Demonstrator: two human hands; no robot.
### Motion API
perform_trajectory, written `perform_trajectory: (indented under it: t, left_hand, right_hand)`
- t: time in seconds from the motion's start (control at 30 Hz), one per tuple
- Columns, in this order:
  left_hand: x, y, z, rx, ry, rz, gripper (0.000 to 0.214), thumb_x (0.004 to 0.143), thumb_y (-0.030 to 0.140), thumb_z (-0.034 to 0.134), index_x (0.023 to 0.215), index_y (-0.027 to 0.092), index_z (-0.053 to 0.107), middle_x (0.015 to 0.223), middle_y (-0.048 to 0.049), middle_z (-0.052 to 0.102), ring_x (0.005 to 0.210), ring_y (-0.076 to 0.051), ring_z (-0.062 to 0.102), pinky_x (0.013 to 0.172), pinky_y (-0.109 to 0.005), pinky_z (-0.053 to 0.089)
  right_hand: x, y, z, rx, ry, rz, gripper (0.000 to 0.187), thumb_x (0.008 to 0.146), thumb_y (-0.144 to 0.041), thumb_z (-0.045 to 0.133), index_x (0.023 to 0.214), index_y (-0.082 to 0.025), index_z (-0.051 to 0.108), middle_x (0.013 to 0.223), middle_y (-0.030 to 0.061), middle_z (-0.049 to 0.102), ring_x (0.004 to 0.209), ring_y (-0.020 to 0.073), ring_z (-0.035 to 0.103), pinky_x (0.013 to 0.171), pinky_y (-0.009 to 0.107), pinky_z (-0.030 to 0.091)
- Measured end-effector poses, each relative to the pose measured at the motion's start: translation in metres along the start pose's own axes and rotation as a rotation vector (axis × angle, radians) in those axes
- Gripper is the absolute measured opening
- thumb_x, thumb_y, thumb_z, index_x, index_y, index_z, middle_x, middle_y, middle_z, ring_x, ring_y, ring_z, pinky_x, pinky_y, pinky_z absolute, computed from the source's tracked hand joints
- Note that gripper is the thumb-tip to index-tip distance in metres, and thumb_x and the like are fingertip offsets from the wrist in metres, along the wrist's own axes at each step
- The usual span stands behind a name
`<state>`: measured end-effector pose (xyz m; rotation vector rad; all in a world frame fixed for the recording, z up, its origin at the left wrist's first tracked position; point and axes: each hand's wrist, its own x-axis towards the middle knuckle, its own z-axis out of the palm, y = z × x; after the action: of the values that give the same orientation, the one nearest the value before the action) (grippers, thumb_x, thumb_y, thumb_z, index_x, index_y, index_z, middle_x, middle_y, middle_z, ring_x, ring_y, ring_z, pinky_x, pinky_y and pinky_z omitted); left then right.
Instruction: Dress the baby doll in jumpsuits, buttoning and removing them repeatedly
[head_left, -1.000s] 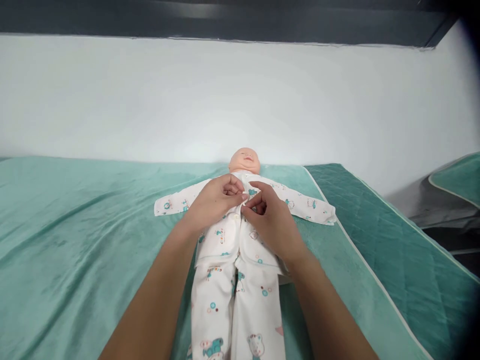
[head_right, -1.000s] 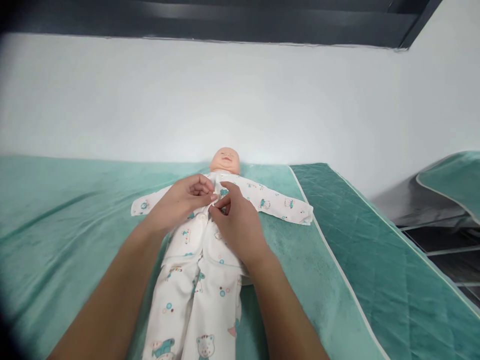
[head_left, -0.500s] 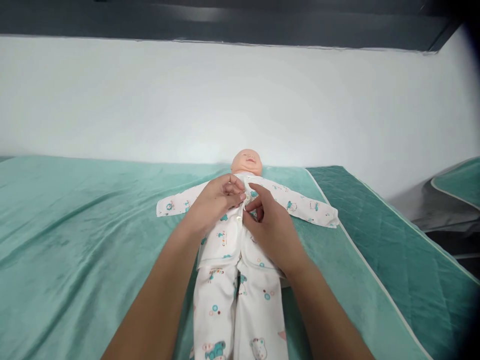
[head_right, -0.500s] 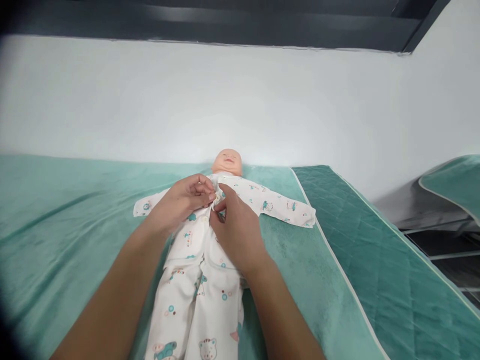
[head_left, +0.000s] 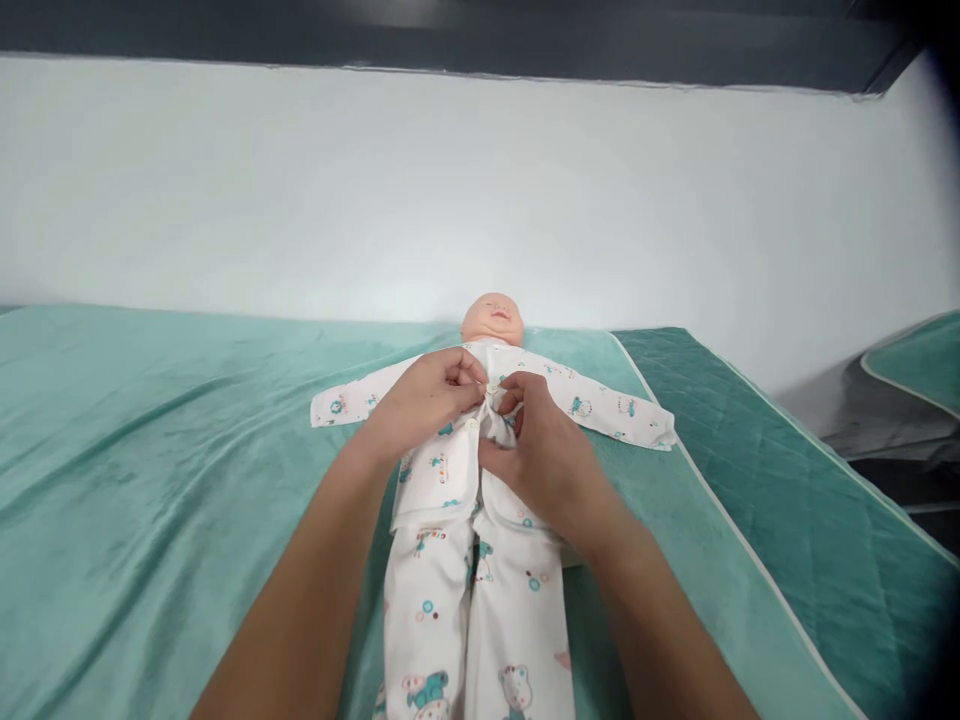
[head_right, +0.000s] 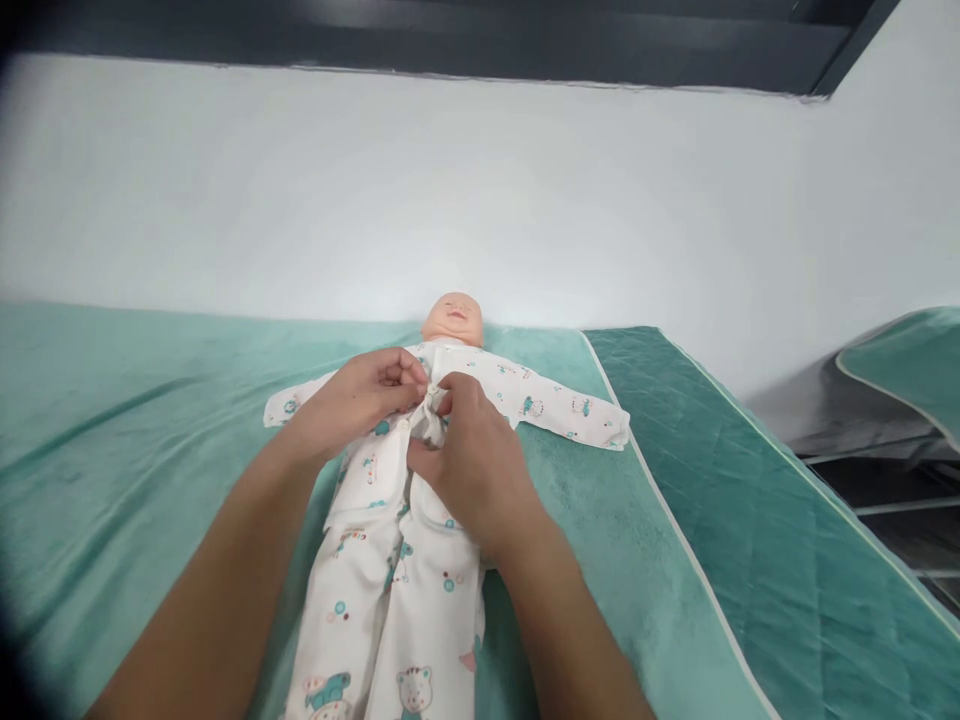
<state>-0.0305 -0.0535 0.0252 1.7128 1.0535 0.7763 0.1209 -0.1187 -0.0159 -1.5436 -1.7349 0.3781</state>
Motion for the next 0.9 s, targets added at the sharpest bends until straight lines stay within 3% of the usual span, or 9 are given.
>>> perform_trajectory:
  t: [0.13, 0.27, 0.43, 0.63, 0.9]
  left_hand:
    - [-0.001, 0.0, 0.002, 0.059, 0.028, -0.001, 0.01, 0.073, 0.026, 0.061, 0.081, 0.02, 0.063, 0.068, 0.0025, 0.053, 0.054, -0.009, 0.043, 0.048, -0.022, 0.03]
    - [-0.002, 0.0, -0.001, 0.096, 0.002, -0.002, 0.011, 0.076, 0.029, 0.059, 0.081, 0.021, 0.064, 0.068, 0.0008, 0.057, 0.054, -0.01, 0.046, 0.046, -0.023, 0.031]
    - [-0.006, 0.001, -0.012, 0.147, -0.159, -0.005, 0.021, 0.081, 0.04, 0.06, 0.076, 0.02, 0.067, 0.067, -0.0021, 0.06, 0.059, -0.013, 0.05, 0.048, -0.024, 0.034]
    - [-0.005, 0.0, -0.018, 0.179, -0.314, 0.017, 0.025, 0.075, 0.045, 0.069, 0.069, 0.021, 0.066, 0.063, 0.0007, 0.056, 0.055, -0.011, 0.045, 0.05, -0.025, 0.032]
    - [-0.003, -0.002, -0.025, 0.224, -0.414, 0.021, 0.018, 0.073, 0.038, 0.072, 0.073, 0.02, 0.068, 0.07, 0.0004, 0.059, 0.064, -0.012, 0.049, 0.056, -0.024, 0.037]
  right_hand:
    - [-0.003, -0.007, 0.0, -0.196, 0.011, -0.022, 0.022, 0.079, -0.03, 0.06, 0.094, -0.021, 0.047, 0.093, 0.0034, 0.058, 0.076, 0.0188, 0.054, 0.061, 0.029, 0.035]
    - [-0.003, -0.013, -0.002, -0.315, 0.002, 0.018, 0.012, 0.086, -0.03, 0.054, 0.085, -0.022, 0.046, 0.084, 0.0034, 0.058, 0.07, 0.0188, 0.052, 0.058, 0.029, 0.029]
    - [-0.008, -0.02, -0.01, -0.371, -0.101, 0.103, 0.01, 0.086, -0.026, 0.05, 0.08, -0.023, 0.042, 0.076, 0.0019, 0.056, 0.061, 0.0176, 0.049, 0.053, 0.03, 0.024]
    - [-0.018, -0.023, -0.011, -0.364, -0.146, 0.052, 0.021, 0.08, -0.028, 0.062, 0.088, -0.022, 0.043, 0.088, 0.0057, 0.058, 0.071, 0.0216, 0.055, 0.056, 0.03, 0.027]
    - [-0.012, -0.017, -0.015, -0.347, -0.205, -0.057, 0.018, 0.082, -0.024, 0.061, 0.077, -0.022, 0.044, 0.078, -0.0007, 0.056, 0.061, 0.0138, 0.045, 0.055, 0.028, 0.023]
